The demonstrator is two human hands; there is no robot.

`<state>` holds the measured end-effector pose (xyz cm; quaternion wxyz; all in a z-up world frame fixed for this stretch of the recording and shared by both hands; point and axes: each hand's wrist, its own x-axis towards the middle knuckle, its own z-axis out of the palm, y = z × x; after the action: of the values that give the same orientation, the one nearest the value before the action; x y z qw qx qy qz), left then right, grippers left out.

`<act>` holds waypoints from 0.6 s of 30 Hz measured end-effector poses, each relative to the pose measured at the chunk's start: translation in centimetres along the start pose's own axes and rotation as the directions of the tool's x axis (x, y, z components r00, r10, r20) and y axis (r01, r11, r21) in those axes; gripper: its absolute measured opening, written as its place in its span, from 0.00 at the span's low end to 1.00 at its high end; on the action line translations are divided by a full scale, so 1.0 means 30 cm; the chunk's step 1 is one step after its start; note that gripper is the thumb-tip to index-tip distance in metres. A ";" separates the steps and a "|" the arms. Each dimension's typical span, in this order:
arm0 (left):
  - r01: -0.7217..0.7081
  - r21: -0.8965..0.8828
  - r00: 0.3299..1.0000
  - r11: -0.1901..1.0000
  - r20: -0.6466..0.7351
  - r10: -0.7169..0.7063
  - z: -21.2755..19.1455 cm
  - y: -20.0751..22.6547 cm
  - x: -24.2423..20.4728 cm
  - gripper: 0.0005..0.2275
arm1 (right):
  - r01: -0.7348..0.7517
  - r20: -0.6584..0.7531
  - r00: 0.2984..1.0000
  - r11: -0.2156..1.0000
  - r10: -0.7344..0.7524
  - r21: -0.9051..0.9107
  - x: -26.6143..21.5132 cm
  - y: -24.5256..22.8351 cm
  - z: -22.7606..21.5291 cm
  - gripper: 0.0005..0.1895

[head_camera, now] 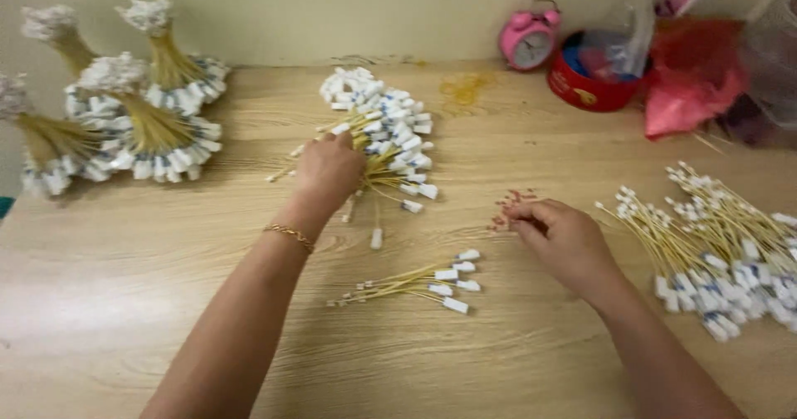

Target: Assembling small electrical cable harnesses by attaching small components to wire connectors.

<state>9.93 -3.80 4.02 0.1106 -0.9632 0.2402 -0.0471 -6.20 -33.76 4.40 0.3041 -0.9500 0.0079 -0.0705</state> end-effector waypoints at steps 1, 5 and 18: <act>0.016 0.011 1.000 1.000 -0.012 -0.016 -0.008 0.001 -0.005 0.05 | -0.184 0.073 0.979 0.979 0.190 -0.082 -0.004 -0.030 -0.020 0.11; -0.006 0.093 1.000 0.996 -0.011 0.007 -0.013 0.010 -0.009 0.06 | -0.005 0.081 0.996 0.978 0.022 -0.207 0.018 0.039 0.043 0.10; -0.241 -0.715 0.853 0.656 -0.479 -0.208 0.063 -0.075 -0.028 0.07 | 0.208 0.112 0.977 0.899 -0.179 -0.386 0.106 0.063 0.132 0.10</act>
<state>10.47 -1.10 2.68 -0.3681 -0.8675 0.2673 -0.2013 -2.46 -33.19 0.53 0.0976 -0.9897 -0.0838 -0.0621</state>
